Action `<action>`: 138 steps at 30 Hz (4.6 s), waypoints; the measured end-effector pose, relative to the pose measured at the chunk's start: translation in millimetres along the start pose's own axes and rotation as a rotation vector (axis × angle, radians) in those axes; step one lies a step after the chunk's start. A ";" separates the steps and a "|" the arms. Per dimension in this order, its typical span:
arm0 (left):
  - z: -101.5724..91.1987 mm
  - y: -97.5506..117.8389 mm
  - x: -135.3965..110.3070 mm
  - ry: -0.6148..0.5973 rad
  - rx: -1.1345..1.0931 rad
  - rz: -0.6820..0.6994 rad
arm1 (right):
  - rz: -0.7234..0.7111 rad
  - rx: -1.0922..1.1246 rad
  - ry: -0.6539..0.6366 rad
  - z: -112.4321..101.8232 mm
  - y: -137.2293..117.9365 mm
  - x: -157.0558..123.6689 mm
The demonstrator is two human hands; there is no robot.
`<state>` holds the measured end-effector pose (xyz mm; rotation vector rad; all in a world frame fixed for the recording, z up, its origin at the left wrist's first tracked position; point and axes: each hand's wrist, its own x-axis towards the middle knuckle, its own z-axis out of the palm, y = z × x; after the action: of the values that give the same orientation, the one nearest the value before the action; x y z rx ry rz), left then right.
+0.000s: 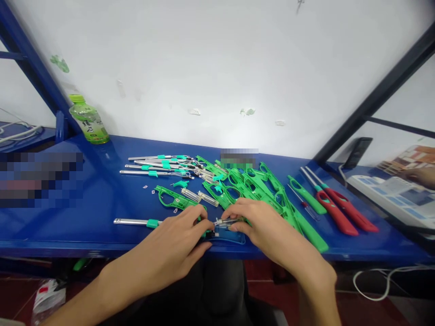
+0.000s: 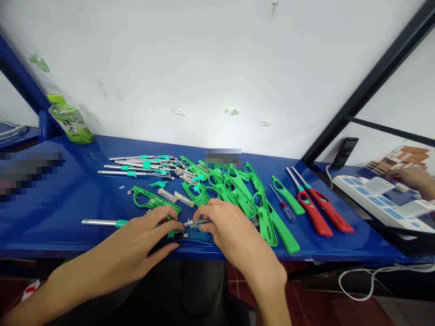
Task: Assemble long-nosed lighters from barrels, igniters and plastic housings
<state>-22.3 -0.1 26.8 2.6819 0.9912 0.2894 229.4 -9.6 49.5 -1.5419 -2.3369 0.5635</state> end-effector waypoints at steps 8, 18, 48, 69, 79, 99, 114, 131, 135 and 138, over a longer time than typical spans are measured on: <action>1.3 0.9 3.6 0.003 -0.056 -0.035 | 0.020 -0.012 0.015 1.7 -3.5 -0.8; 0.7 -2.4 7.4 0.003 -0.110 -0.021 | 0.027 -0.022 -0.001 2.5 -3.7 -0.8; 4.2 -9.9 11.6 0.046 -0.196 -0.028 | 0.061 -0.050 -0.011 -1.5 -13.9 -0.3; 4.7 -2.0 8.9 -0.004 -0.058 -0.064 | 0.048 -0.057 -0.002 2.1 -9.6 1.6; 6.1 -3.3 8.8 -0.005 -0.054 -0.060 | 0.059 -0.052 -0.006 0.0 -13.3 -0.3; 7.6 -2.0 8.9 0.026 -0.079 -0.046 | 0.055 -0.136 0.024 3.6 -22.0 -10.5; 9.4 -5.5 9.0 0.072 -0.167 -0.035 | 0.080 -0.120 0.056 9.5 -28.5 -9.7; 8.9 -10.4 10.5 0.079 -0.077 0.050 | 0.073 -0.143 0.079 10.8 -26.4 -11.1; 9.4 -11.1 9.3 0.060 -0.072 0.014 | 0.066 -0.118 0.087 11.0 -23.7 -11.5; 9.2 -11.2 8.1 0.028 -0.008 0.033 | 0.064 -0.117 0.071 10.6 -22.4 -10.5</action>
<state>-20.5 11.8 15.3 2.6968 0.9524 0.3380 210.7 -28.9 50.5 -1.6649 -2.3111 0.3857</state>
